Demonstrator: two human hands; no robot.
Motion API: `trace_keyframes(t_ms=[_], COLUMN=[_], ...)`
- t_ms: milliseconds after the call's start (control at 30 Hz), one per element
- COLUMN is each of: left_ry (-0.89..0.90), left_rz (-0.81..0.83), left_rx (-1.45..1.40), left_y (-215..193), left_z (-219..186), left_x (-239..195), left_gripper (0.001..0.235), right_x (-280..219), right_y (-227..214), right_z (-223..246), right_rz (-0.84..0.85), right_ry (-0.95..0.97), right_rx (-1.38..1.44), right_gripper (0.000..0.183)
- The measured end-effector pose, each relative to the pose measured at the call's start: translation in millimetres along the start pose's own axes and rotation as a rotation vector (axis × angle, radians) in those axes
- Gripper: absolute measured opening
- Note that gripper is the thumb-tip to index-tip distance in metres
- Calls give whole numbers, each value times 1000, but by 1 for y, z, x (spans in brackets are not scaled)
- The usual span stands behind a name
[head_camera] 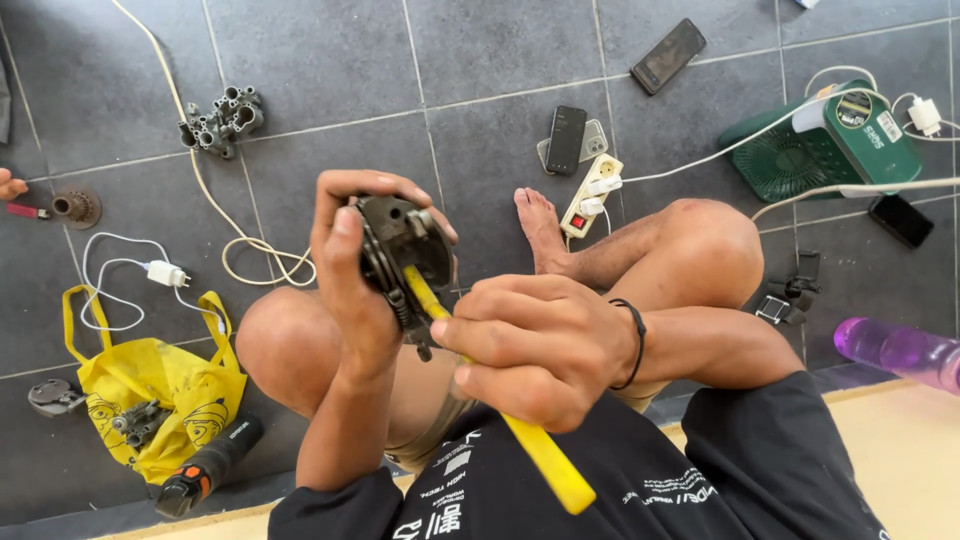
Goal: The person sits on the floor and cleans a mechanical part using a yellow brush. They hold the part in their left hand and scrub its surfaces with the brush in their right hand, rotating the object to access different areas.
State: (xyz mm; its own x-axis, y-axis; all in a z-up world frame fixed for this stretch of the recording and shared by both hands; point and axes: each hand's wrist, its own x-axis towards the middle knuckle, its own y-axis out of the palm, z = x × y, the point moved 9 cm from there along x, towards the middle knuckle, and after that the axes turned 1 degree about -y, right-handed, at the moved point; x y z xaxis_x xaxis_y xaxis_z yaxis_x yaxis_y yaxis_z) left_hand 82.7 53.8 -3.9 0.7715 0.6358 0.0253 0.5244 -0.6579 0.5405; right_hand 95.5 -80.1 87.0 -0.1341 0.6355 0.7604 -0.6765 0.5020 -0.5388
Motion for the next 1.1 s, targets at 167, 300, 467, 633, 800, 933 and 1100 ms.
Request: trace_keyframes(t_ms=[167, 300, 467, 633, 800, 933, 1100], left_ry=[-30, -52, 80, -32, -79, -93, -121], left_rz=[-12, 64, 112, 189, 230, 210, 231], left_rx=[99, 46, 163, -48, -113, -137, -133], left_y=[10, 29, 56, 81, 92, 86, 83], left_z=[14, 25, 48, 79, 91, 99, 95], left_x=[7, 16, 28, 37, 43, 48, 49], left_gripper=[24, 29, 42, 35, 37, 36, 38], right_x=[-23, -33, -52, -81, -74, -74, -62], right_y=[1, -23, -49, -60, -79, -63, -75], right_z=[-22, -6, -16, -38, -24, -41, -22], right_rz=[61, -29, -208, -213, -244, -147, -208], right_ry=[205, 67, 119, 202, 222, 180, 230], right_rx=[-216, -66, -43, -49, -154, -202, -206], right_gripper=[7, 11, 26, 25, 24, 15, 18])
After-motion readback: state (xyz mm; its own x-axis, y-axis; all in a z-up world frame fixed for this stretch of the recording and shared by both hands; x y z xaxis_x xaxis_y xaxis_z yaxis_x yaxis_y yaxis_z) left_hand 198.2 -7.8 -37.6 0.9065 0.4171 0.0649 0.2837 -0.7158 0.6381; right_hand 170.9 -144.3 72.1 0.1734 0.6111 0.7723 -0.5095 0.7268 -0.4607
